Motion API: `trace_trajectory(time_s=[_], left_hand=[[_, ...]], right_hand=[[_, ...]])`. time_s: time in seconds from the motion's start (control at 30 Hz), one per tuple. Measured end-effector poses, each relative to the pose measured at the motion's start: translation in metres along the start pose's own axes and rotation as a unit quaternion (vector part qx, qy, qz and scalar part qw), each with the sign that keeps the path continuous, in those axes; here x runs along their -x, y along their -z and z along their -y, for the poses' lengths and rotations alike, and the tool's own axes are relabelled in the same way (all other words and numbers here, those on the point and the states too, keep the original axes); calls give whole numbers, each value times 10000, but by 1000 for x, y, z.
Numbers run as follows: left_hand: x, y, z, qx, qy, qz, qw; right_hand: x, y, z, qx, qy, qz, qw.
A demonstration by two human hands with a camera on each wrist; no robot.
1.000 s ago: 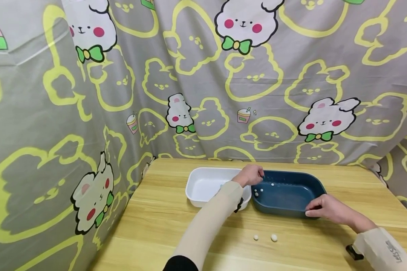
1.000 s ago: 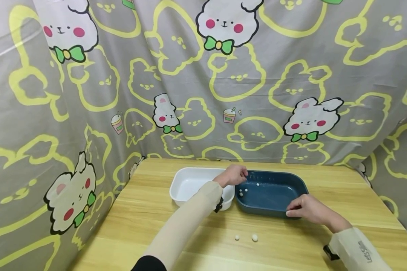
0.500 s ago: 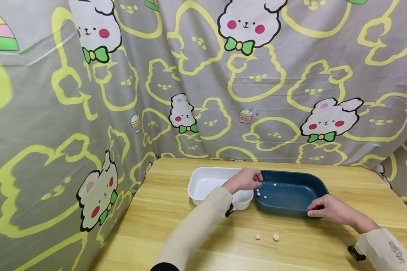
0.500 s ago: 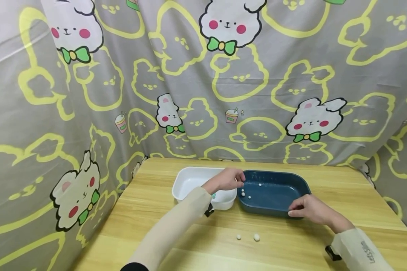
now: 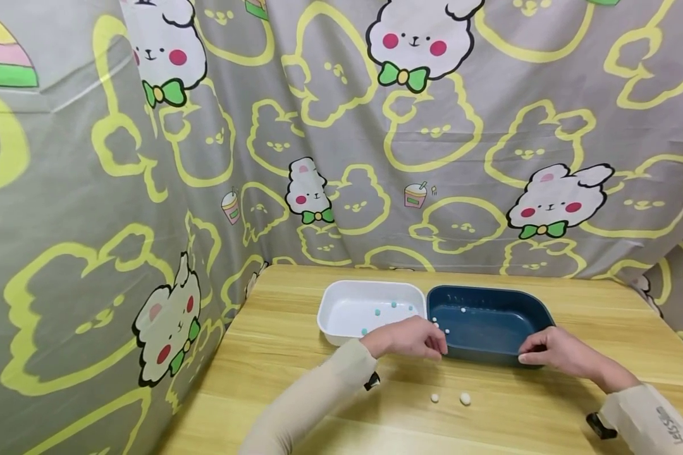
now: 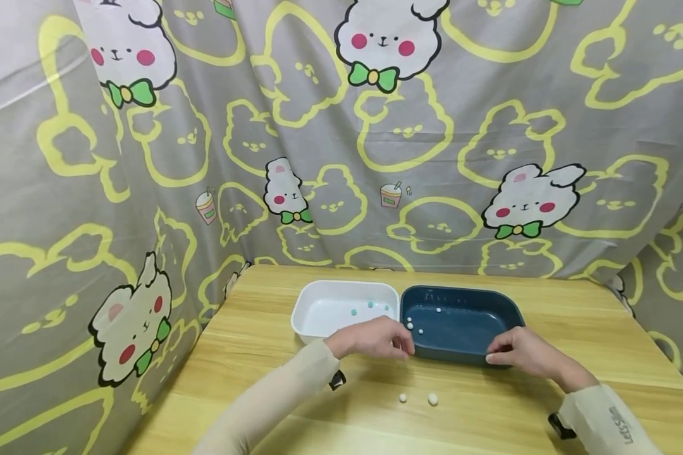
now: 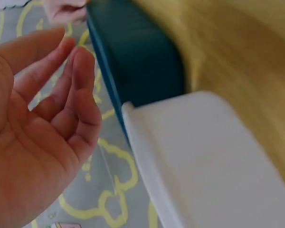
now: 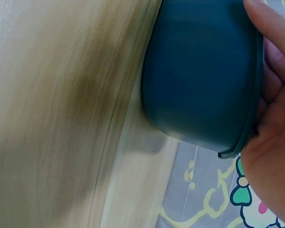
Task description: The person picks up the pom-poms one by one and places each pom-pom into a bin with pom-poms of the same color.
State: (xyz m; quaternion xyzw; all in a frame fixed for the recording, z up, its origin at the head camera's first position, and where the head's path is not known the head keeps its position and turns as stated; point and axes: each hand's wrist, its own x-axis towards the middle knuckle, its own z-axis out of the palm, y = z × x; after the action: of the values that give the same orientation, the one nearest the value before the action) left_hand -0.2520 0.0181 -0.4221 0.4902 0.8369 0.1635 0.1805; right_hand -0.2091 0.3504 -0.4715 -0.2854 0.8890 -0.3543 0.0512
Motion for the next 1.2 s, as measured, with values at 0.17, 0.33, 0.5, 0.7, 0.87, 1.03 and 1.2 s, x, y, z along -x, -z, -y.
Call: trace_trajectory(time_s=[0.17,0.33,0.5,0.7,0.87,1.03,1.2], left_hand=[[6,-16,-2,53,-411,489,9979],[10,-32,-3,223,-387,878,9951],[12,-46,-2,-26,-454,990,9941],[9,-60,1,-705,-488,937,9919],[7,-66,2,-1220,-488,831,9878],[6,-71,2,-1415,-462,790,9857],[6,-72,1,-1606,-557,739,9827]], right_hand=[[0,0,1,7,-83,-4,10000],[0,0,1,49,-107,23,9999],[1,1,2,11,-87,14,10000],[1,0,1,9,-133,-19,9999],[2,-1,1,36,-125,-60,9999],[2,-1,0,-32,-119,-19,9999],[1,-1,0,0,-133,-8,9999]])
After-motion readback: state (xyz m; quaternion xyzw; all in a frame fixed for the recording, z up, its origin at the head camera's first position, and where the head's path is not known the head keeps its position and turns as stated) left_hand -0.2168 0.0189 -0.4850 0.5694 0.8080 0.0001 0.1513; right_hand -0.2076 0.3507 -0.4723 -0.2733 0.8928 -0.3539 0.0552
